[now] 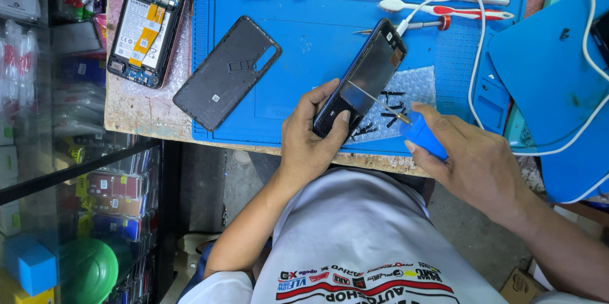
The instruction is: The person unscrews internal components of a mobile phone using a small screwdriver and then performs soldering on the circuit board with a soldering tool.
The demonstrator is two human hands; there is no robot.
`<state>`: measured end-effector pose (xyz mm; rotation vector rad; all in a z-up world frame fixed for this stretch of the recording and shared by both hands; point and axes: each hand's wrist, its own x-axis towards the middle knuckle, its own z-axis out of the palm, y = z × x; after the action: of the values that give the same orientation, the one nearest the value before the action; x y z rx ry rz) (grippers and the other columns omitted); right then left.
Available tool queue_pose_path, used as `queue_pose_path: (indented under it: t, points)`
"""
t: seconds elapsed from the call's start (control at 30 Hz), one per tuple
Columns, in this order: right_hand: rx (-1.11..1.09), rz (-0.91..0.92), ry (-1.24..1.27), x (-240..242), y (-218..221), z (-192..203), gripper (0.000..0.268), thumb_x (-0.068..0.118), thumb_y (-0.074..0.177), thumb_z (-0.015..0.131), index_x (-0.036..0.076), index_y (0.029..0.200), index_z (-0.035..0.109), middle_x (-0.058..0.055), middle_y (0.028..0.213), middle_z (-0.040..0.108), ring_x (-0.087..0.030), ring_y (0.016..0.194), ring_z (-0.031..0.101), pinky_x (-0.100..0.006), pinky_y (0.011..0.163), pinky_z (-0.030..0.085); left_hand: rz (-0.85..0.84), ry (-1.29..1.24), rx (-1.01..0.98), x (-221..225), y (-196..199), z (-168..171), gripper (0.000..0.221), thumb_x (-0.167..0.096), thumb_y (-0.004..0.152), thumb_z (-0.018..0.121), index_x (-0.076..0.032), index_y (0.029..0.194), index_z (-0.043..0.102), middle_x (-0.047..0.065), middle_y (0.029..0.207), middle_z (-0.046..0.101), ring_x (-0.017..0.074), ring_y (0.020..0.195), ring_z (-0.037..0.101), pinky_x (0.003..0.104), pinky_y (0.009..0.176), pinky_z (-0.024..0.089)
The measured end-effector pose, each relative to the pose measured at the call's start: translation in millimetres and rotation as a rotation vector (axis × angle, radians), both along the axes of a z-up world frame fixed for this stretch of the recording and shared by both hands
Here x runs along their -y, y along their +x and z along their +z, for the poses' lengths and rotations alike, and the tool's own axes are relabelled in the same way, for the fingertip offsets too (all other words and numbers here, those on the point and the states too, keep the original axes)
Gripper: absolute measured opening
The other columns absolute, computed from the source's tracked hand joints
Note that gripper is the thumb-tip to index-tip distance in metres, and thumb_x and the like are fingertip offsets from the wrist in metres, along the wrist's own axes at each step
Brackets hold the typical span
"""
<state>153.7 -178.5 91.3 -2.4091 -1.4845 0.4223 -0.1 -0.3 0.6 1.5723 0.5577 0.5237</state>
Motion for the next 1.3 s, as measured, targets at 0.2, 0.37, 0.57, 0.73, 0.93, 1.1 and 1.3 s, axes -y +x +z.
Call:
queue_pose_path:
  t: [0.2,0.37,0.57,0.73,0.93,1.1,1.3]
  points:
    - [-0.016,-0.001,-0.01,1,-1,0,0.06,0.025,0.083,0.079,0.006,0.136,0.06,-0.019,0.109,0.074,-0.034,0.081,0.072,-0.043,0.069,0.058,-0.007,-0.011,0.01,0,0,0,0.044,-0.008,0.1,0.071,0.0,0.141,0.055,0.013,0.118,0.074,0.0129,0.106,0.072,0.026,0.09,0.059]
    - [-0.04,-0.005,0.016,1,-2,-1,0.058,0.025,0.084,0.078,0.006,0.136,0.06,-0.019,0.109,0.074,-0.034,0.084,0.073,-0.043,0.07,0.058,-0.002,-0.023,-0.001,0,0,1,0.045,-0.008,0.1,0.072,0.001,0.14,0.055,0.014,0.118,0.075,0.0127,0.105,0.072,0.026,0.09,0.059]
    - [-0.042,-0.005,0.008,1,-3,-3,0.058,0.026,0.085,0.078,0.006,0.136,0.06,-0.018,0.102,0.073,-0.033,0.08,0.072,-0.043,0.068,0.057,0.004,-0.023,-0.026,0,0,2,0.045,-0.008,0.099,0.072,0.001,0.14,0.055,0.014,0.117,0.076,0.0126,0.104,0.072,0.026,0.089,0.058]
    - [-0.038,0.004,0.016,3,-3,-6,0.059,0.026,0.084,0.078,0.005,0.136,0.06,-0.018,0.101,0.073,-0.033,0.078,0.071,-0.042,0.066,0.057,0.002,-0.027,-0.003,0,1,2,0.045,-0.008,0.1,0.071,0.001,0.141,0.055,0.016,0.121,0.075,0.014,0.109,0.072,0.027,0.093,0.058]
    - [-0.064,-0.001,0.0,3,-4,-8,0.06,0.027,0.084,0.079,0.005,0.136,0.06,-0.017,0.098,0.073,-0.031,0.076,0.071,-0.041,0.064,0.057,0.008,-0.053,0.006,1,1,0,0.046,-0.007,0.1,0.071,0.001,0.142,0.054,0.016,0.121,0.075,0.014,0.11,0.071,0.027,0.095,0.058]
    - [-0.009,0.016,0.057,2,-3,-8,0.058,0.026,0.086,0.078,0.005,0.136,0.06,-0.018,0.099,0.074,-0.031,0.076,0.071,-0.041,0.064,0.057,0.007,-0.05,-0.009,0,1,0,0.045,-0.007,0.1,0.071,0.001,0.141,0.054,0.016,0.122,0.075,0.013,0.109,0.072,0.026,0.093,0.058]
    - [0.044,-0.018,0.05,1,7,-12,0.057,0.024,0.089,0.077,0.003,0.139,0.059,-0.019,0.095,0.071,-0.031,0.076,0.07,-0.042,0.066,0.056,-0.004,-0.063,-0.011,0,1,0,0.045,-0.007,0.1,0.07,0.002,0.14,0.054,0.016,0.124,0.074,0.0134,0.111,0.071,0.026,0.094,0.058]
